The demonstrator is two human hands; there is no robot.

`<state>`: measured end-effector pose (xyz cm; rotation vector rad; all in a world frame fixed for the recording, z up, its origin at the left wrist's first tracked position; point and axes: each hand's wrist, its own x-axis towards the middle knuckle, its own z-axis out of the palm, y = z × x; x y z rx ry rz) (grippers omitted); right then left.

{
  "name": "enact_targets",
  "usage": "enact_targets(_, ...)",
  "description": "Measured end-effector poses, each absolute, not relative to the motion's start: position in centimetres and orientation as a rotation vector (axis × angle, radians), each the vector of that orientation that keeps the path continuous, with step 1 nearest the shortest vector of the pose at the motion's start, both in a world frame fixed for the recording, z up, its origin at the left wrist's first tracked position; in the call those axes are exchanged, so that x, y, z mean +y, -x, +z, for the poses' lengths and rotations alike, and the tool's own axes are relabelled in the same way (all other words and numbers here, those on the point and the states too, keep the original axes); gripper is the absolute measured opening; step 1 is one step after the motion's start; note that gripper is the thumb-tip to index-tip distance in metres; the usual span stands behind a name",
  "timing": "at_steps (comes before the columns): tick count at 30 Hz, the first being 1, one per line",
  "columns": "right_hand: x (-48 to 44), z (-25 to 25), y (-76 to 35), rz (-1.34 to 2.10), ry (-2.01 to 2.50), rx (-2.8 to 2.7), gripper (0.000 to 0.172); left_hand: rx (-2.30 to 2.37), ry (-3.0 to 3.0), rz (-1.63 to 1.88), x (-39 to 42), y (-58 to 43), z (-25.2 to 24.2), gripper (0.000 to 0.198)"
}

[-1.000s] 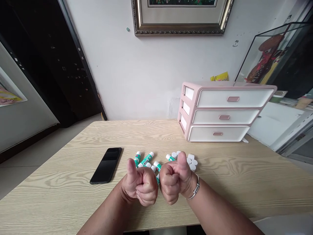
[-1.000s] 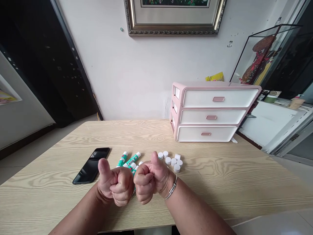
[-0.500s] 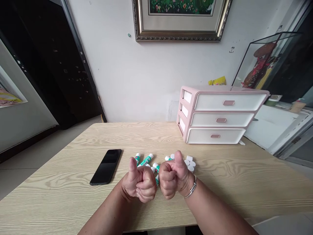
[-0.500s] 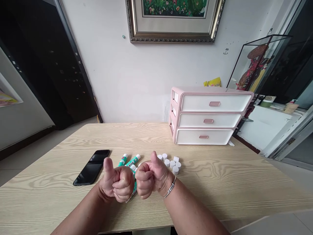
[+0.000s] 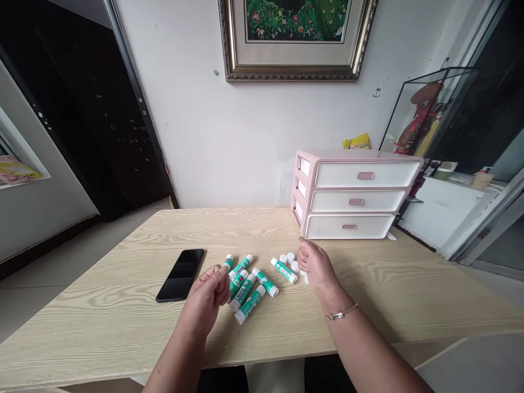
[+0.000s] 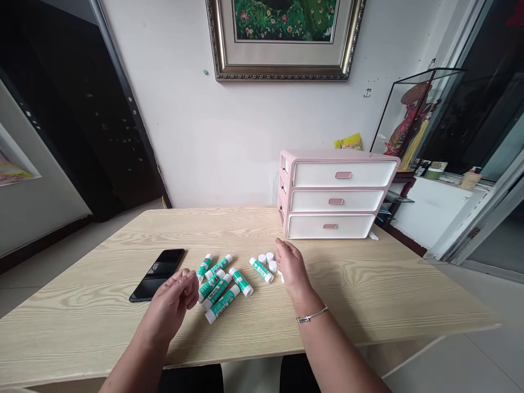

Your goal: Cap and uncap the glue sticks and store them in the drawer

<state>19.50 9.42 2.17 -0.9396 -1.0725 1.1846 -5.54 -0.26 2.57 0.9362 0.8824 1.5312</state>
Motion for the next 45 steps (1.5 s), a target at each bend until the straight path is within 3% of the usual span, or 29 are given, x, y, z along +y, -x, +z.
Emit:
enact_targets(5, 6.4, 0.7, -22.6, 0.71, 1.229, -1.255, 0.043, 1.413, -1.283, 1.479, -3.4, 4.8, -0.5, 0.033)
enact_targets(11, 4.5, -0.8, -23.7, 0.564, 1.469, -1.466, 0.033, 1.63, -1.371, 1.558, -5.4, 3.7, -0.9, 0.048)
enact_targets(16, 3.2, -1.1, -23.7, 0.464, 1.523, -1.634, 0.024, 1.635, -1.186, 1.406, -5.4, 5.5, -1.9, 0.051)
enact_targets(31, 2.5, -0.8, -19.2, 0.205, 1.742, -2.051, 0.034, 1.571, -1.249, 1.322, -5.7, 5.6, -2.7, 0.047)
enact_targets(37, 3.7, -1.2, -18.6, 0.195, 1.893, -2.043, 0.026, 1.525, -1.271, 1.319, -6.0, 5.3, -2.4, 0.046)
enact_targets(45, 2.9, -2.8, -20.4, 0.37, 1.651, -1.776, 0.036, 1.501, -1.199, 1.377, -7.2, 4.5, -2.6, 0.043)
